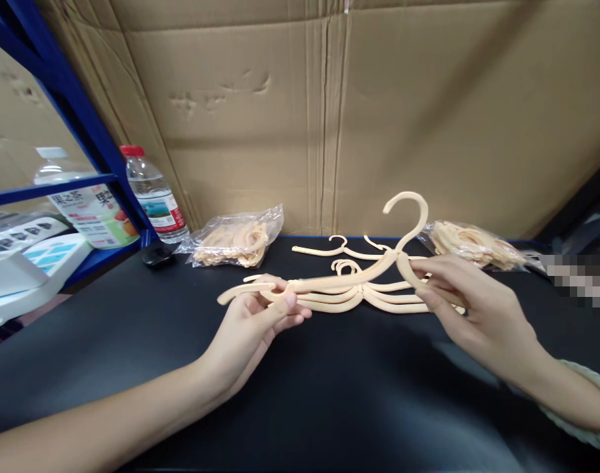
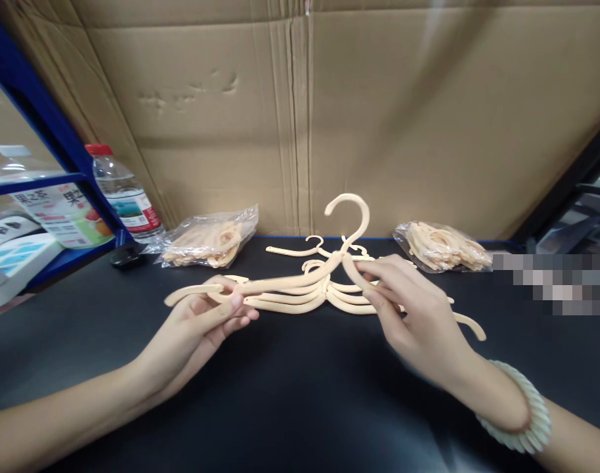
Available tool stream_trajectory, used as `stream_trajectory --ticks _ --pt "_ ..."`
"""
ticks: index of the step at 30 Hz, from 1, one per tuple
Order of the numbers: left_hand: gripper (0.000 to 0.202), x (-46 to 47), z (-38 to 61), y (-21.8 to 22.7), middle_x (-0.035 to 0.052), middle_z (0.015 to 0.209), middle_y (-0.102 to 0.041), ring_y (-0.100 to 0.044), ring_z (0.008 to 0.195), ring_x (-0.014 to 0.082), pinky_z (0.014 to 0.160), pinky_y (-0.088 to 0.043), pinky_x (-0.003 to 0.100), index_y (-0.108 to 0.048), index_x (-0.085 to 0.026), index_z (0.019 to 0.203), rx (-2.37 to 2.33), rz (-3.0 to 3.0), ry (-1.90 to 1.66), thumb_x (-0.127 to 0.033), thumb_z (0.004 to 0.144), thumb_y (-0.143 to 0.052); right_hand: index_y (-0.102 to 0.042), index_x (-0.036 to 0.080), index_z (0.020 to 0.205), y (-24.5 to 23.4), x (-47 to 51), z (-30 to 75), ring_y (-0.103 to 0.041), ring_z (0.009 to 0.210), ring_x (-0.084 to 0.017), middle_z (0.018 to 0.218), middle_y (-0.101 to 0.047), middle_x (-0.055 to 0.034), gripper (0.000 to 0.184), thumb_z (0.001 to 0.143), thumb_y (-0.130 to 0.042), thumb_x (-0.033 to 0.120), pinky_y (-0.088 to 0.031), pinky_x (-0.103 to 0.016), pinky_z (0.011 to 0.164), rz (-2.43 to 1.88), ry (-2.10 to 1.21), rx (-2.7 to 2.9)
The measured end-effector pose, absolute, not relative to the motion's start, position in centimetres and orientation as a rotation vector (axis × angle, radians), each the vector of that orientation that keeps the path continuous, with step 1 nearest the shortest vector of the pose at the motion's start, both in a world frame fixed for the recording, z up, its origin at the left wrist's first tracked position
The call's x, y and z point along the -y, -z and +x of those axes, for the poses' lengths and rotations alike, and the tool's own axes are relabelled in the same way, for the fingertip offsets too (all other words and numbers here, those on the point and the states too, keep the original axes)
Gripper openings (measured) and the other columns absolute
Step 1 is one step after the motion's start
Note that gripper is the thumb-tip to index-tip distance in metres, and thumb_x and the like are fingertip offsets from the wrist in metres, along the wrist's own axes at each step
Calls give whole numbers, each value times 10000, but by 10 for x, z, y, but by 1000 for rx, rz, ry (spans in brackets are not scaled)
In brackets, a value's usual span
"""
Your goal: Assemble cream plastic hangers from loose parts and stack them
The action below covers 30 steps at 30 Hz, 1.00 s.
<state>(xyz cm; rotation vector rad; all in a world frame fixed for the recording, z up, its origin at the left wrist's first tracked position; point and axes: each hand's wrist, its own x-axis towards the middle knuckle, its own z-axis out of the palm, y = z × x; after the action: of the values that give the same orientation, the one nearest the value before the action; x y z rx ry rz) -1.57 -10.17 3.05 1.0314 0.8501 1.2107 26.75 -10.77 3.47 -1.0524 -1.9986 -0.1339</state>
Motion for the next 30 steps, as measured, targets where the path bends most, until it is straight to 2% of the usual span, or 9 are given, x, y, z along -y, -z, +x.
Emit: stream_trajectory --ticks 5,8,11,16,21,24,26,28,30 --pt "74 117 -13 -28 83 885 -705 -677 698 176 635 -565 269 -698 -166 842 -829 1565 -827 -227 840 -657 -586 219 1152 -37 98 275 -580 731 -177 880 -602 -44 219 953 -494 231 -482 -293 649 -1097 83 2019" --pt "227 128 -15 -33 136 1002 -717 -673 942 264 846 -545 363 -717 -172 997 -604 2272 -670 -110 872 -539 -586 213 1154 -33 99 273 -603 838 -195 971 -634 -63 228 960 -466 209 -495 -310 720 -1089 44 2112" --pt "365 132 -18 -36 130 1160 -689 -583 1155 318 1009 -438 444 -668 -204 1167 -499 2698 -606 -72 862 -517 -596 215 1138 -27 102 268 -615 902 -208 1017 -642 -76 247 952 -440 170 -514 -328 767 -1106 -76 2250" --pt "374 125 -17 -29 122 1268 -631 -525 1209 350 1063 -322 537 -614 -216 1230 -731 2758 -532 -147 870 -540 -635 201 1015 -19 101 265 -595 869 -222 927 -636 -77 223 887 -470 125 -522 -362 752 -1121 -150 2359" --pt "359 121 -17 -24 110 1280 -615 -518 1215 339 1095 -291 524 -614 -239 1223 -821 2667 -544 -230 865 -592 -632 198 948 -13 96 269 -587 876 -236 915 -625 -84 185 853 -491 124 -528 -408 777 -1132 -77 2416" --pt "367 120 -18 -23 117 1344 -563 -492 1246 347 1097 -304 522 -610 -239 1231 -852 2690 -529 -251 864 -592 -584 174 1160 -7 95 272 -555 1110 -275 1182 -587 -135 327 877 -427 128 -503 -477 931 -1198 -6 2414" --pt "380 119 -18 -22 125 1388 -520 -454 1284 348 1104 -305 519 -593 -233 1253 -872 2720 -495 -271 875 -578 -457 114 1350 -1 94 274 -441 1295 -297 1381 -474 -178 451 910 -370 153 -438 -517 1036 -1276 30 2416" --pt "395 117 -18 -21 129 1425 -481 -409 1327 343 1113 -302 515 -568 -230 1281 -880 2742 -458 -292 890 -558 -329 55 1447 5 92 275 -325 1386 -303 1484 -358 -203 520 949 -319 202 -375 -539 1092 -1373 21 2440" --pt "396 115 -18 -21 129 1447 -457 -374 1356 340 1120 -296 519 -560 -231 1287 -882 2746 -430 -309 899 -548 -291 25 1470 8 90 277 -262 1413 -299 1515 -299 -205 542 977 -283 250 -330 -536 1121 -1445 -25 2477"
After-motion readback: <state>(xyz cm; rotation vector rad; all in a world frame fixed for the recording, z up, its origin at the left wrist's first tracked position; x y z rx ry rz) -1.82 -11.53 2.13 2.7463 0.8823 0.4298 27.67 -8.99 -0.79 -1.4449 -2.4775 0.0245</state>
